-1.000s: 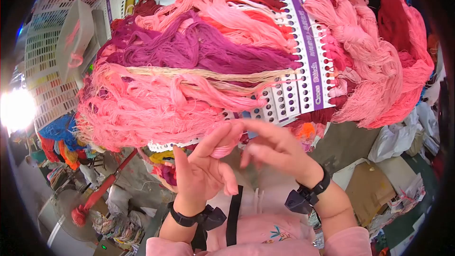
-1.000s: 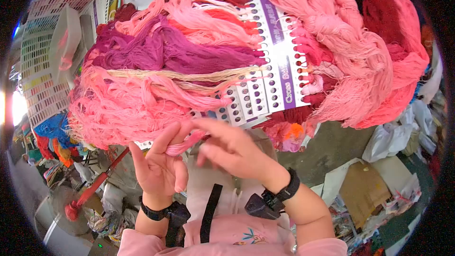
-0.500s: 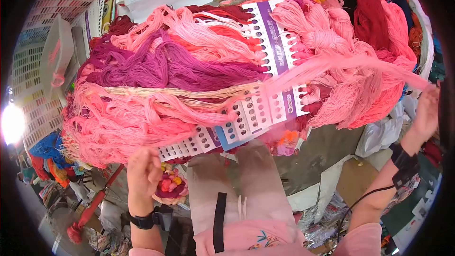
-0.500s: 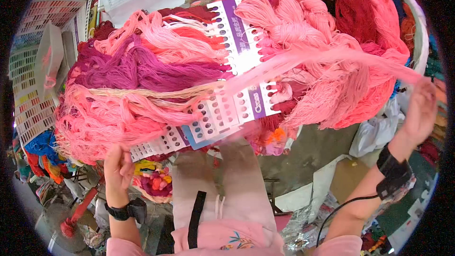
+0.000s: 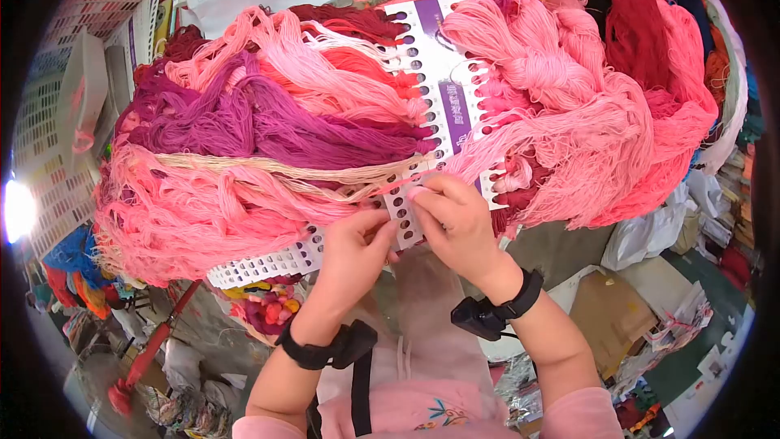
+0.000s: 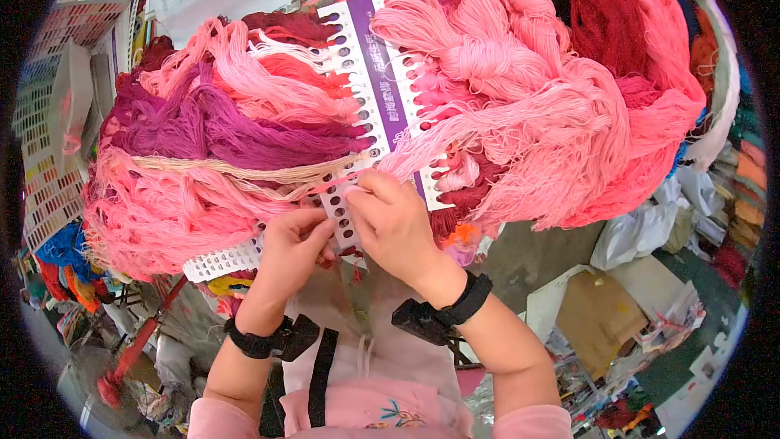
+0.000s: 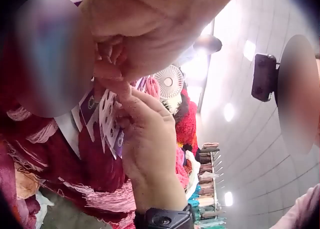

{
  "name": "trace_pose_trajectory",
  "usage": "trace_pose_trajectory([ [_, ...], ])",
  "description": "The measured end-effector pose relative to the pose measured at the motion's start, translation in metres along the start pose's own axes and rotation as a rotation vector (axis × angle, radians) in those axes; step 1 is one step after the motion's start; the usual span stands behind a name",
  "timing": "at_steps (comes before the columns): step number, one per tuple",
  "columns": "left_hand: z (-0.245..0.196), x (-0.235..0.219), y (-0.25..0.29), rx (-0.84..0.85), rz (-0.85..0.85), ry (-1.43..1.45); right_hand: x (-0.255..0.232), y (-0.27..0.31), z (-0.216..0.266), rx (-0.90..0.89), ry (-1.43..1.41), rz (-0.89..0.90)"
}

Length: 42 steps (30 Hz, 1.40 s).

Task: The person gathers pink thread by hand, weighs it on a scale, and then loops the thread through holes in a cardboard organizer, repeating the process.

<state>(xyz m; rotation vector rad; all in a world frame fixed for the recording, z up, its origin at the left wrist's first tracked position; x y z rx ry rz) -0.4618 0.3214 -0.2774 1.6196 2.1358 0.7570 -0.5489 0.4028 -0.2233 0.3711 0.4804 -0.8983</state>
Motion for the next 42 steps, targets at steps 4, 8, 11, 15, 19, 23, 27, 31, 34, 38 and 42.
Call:
trace_pose_trajectory([
  [4,-0.003,0.003,-0.004,-0.039,-0.038,0.249,0.007,0.006,0.018,-0.019,0.321,-0.005],
  [8,-0.010,0.009,-0.008,-0.035,-0.013,0.320,0.005,0.007,0.018,-0.011,0.329,0.045],
  [11,-0.010,0.013,-0.010,-0.020,-0.037,0.349,0.004,0.003,0.009,-0.026,0.133,0.122],
  [15,-0.004,0.011,-0.012,-0.025,-0.132,0.308,-0.002,-0.009,-0.002,0.102,-0.211,0.161],
  [19,-0.007,0.002,-0.012,-0.069,-0.121,0.270,-0.006,-0.013,0.001,0.103,-0.164,0.156],
  [23,-0.010,-0.025,-0.005,-0.089,-0.106,0.630,-0.009,-0.013,-0.006,0.145,-0.152,0.164],
  [27,-0.006,-0.023,-0.005,-0.117,-0.089,0.310,-0.001,-0.010,-0.003,0.112,-0.117,0.180],
  [31,-0.012,-0.024,0.006,-0.073,-0.089,0.393,0.000,-0.009,-0.002,0.044,-0.054,0.145],
  [34,-0.040,-0.016,0.024,0.015,0.143,0.912,0.006,-0.006,-0.013,0.064,0.077,0.140],
  [38,-0.024,0.010,0.000,-0.057,0.151,0.351,-0.002,-0.006,-0.006,-0.007,-0.101,0.071],
  [42,-0.004,0.010,-0.018,-0.074,0.039,0.111,-0.001,-0.014,-0.026,0.230,-0.597,0.110],
])
Point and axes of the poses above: each hand's wrist, its own y-axis away from the middle knuckle, its own x-axis out of the palm, z = x × y, the point moved 9 cm from there along -y, towards the middle knuckle, and after that the axes turned 11 degrees about x, right-handed, at the moved point
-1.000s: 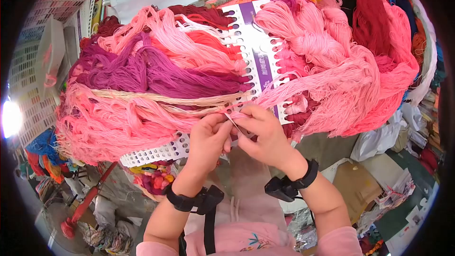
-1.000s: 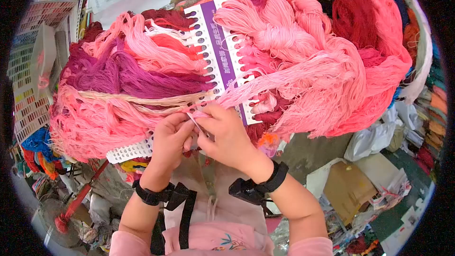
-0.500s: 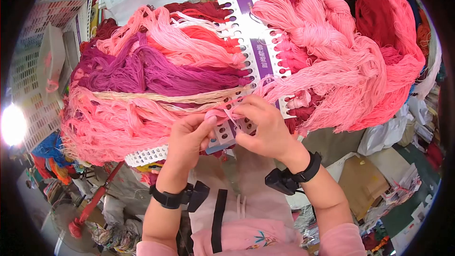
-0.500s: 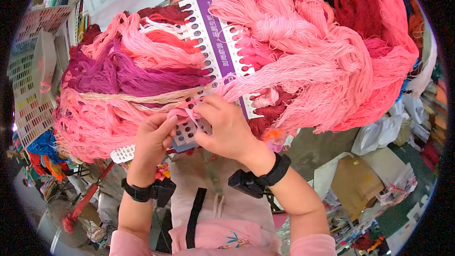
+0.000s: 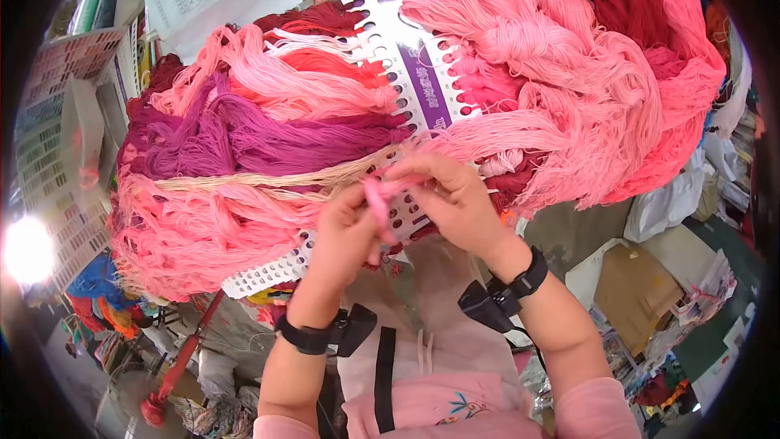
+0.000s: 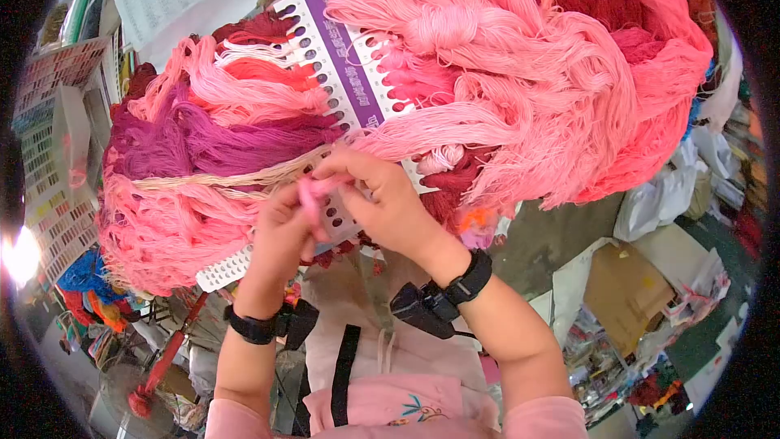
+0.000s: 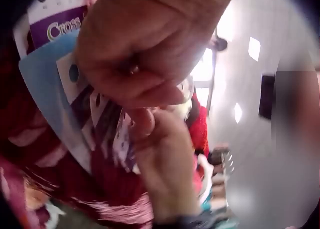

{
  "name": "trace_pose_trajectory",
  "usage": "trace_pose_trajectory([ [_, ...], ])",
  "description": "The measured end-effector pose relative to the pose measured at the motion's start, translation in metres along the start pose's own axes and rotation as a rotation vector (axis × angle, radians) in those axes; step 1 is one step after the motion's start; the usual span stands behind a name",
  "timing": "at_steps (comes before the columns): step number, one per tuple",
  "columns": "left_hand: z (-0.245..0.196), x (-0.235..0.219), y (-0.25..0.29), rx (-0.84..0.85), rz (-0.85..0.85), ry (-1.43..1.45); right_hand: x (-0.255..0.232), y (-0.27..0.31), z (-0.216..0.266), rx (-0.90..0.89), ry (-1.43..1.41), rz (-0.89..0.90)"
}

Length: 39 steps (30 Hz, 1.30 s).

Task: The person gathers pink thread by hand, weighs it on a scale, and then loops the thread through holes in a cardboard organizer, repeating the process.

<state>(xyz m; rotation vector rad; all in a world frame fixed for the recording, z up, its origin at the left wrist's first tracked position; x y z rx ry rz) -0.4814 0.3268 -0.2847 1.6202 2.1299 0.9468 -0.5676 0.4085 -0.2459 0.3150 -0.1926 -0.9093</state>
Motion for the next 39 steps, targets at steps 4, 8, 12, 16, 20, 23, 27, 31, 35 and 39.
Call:
trace_pose_trajectory([
  [4,-0.011,0.004,0.011,0.026,0.250,0.540,0.008,-0.001,0.006,-0.084,-0.003,0.069],
  [8,-0.013,0.005,0.017,-0.030,0.130,0.248,0.019,0.003,0.013,-0.168,0.212,0.138],
  [12,-0.006,-0.049,0.029,-0.178,-0.269,0.645,0.013,0.004,-0.009,0.069,0.031,0.216],
  [16,-0.039,-0.119,0.063,0.024,-0.126,1.173,0.007,-0.003,0.008,-0.090,0.217,0.172],
  [20,-0.044,-0.216,0.100,0.261,-0.440,1.438,0.016,0.000,-0.002,-0.129,0.304,0.160],
  [23,-0.065,-0.233,0.119,0.518,-1.051,0.235,0.018,0.002,0.000,-0.175,0.326,0.133],
  [27,-0.059,-0.069,0.060,0.471,-0.340,-0.409,0.018,0.004,0.008,-0.296,0.354,0.075],
  [31,-0.031,-0.013,0.013,0.399,-0.142,-0.356,0.011,-0.002,-0.006,-0.061,-0.008,0.171],
  [35,-0.020,-0.035,0.012,0.076,-0.088,-0.344,0.009,-0.003,-0.014,0.121,-0.070,0.156],
  [39,-0.017,-0.116,0.058,-0.104,-0.316,0.025,0.020,0.003,0.002,-0.222,0.445,-0.069],
])
Point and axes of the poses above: each hand's wrist, its own y-axis away from the middle knuckle, its own x-axis out of the palm, z = x × y, the point moved 9 cm from there along -y, towards the middle knuckle, and after that the axes turned 11 degrees about x, right-handed, at the moved point
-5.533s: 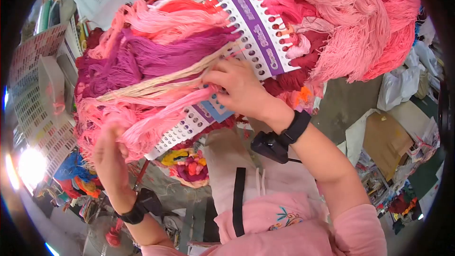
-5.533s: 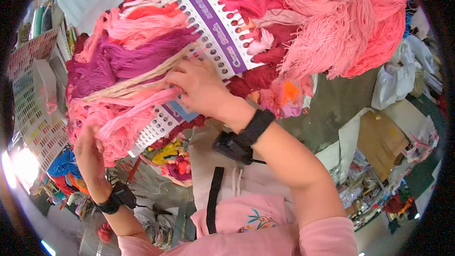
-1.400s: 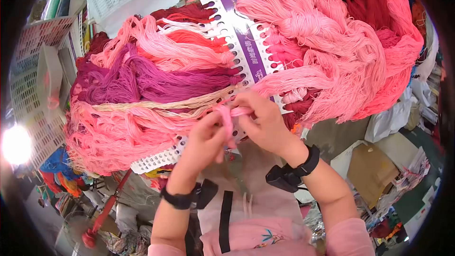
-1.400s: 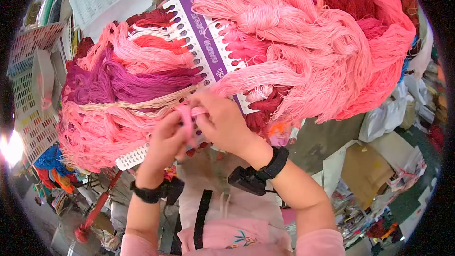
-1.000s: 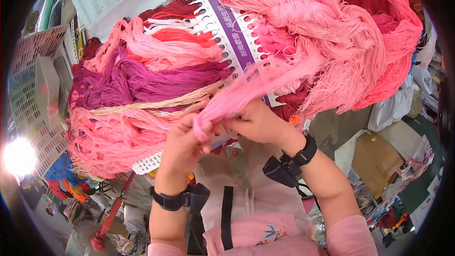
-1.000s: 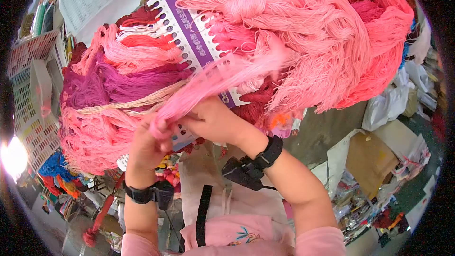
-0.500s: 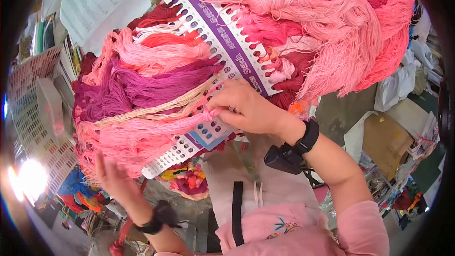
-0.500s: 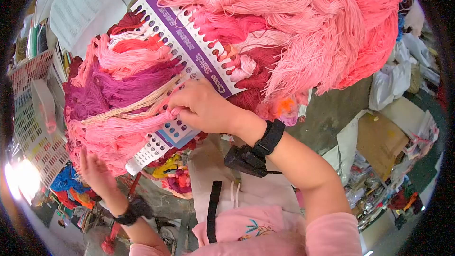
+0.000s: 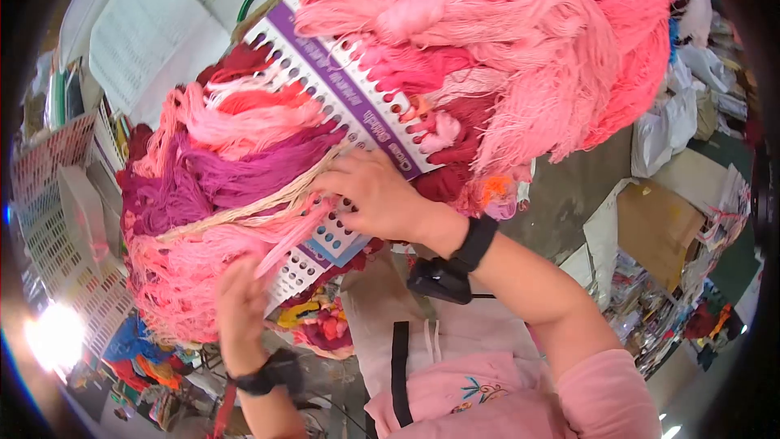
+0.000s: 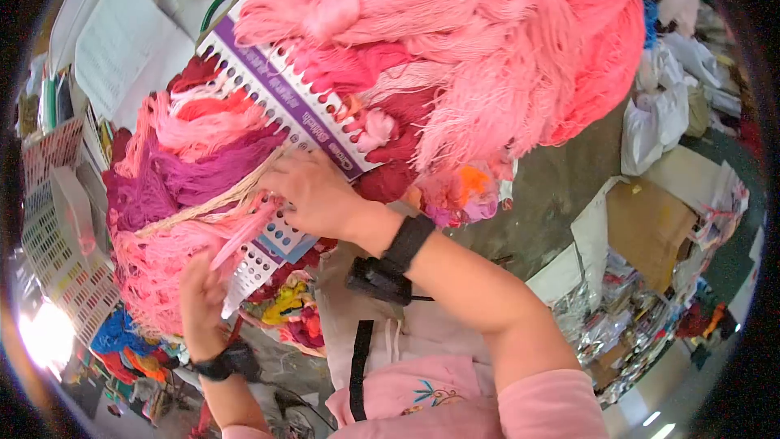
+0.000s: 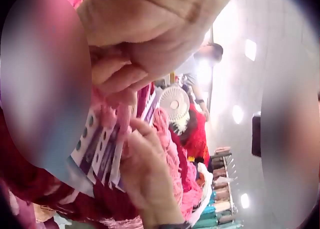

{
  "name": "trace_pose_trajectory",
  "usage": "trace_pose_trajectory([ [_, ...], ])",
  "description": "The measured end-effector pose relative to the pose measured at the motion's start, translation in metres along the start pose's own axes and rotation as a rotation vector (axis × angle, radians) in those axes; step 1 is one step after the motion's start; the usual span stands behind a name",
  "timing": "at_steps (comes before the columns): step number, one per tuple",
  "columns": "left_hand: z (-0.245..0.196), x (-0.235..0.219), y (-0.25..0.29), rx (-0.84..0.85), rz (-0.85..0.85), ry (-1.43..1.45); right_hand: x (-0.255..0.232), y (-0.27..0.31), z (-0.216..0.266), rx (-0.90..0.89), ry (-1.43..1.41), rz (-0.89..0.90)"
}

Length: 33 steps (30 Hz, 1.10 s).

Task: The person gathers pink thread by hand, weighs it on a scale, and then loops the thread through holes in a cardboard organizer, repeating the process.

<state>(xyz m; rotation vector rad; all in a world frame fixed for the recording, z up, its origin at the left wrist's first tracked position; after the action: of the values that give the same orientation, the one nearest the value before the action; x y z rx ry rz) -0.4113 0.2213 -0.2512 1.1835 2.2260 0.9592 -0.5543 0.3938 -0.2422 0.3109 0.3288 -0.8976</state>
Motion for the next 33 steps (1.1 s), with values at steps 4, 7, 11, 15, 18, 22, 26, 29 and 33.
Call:
trace_pose_trajectory([
  [4,-0.045,-0.115,0.045,0.078,-0.294,0.065,0.008,0.002,-0.007,0.023,0.061,0.035],
  [7,-0.068,-0.169,0.043,0.253,-0.206,0.110,0.014,0.004,-0.002,-0.003,0.097,0.025],
  [11,-0.114,-0.128,0.042,0.547,-0.247,0.190,0.001,0.013,0.011,-0.084,0.074,0.014],
  [15,-0.037,-0.243,0.030,0.744,-0.137,-0.761,-0.078,0.027,0.031,-0.082,-0.077,-0.108],
  [18,-0.030,-0.140,0.107,0.717,-0.141,-0.808,-0.167,0.027,0.009,0.011,0.181,-0.411],
  [22,0.062,-0.158,0.108,0.315,-0.246,-0.190,-0.201,0.000,0.041,-0.175,0.492,-0.523],
  [26,0.066,-0.137,0.123,0.341,-0.148,-0.281,-0.172,-0.041,0.056,-0.210,0.815,-0.574],
  [29,0.024,-0.119,0.154,0.496,-0.132,-0.438,-0.152,-0.063,0.022,-0.068,1.051,-0.359],
  [33,0.017,-0.135,0.188,0.484,-0.269,-0.430,-0.191,-0.030,0.074,-0.213,0.720,-0.650],
])
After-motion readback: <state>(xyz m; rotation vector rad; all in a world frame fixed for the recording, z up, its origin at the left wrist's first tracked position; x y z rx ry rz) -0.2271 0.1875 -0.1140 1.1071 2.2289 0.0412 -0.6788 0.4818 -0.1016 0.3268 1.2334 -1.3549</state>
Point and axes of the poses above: each hand's wrist, its own y-axis away from the middle knuckle, its own x-axis out of the palm, z = x × y, the point moved 9 cm from there along -y, towards the middle knuckle, and after that the axes turned 11 degrees about x, right-handed, at the moved point
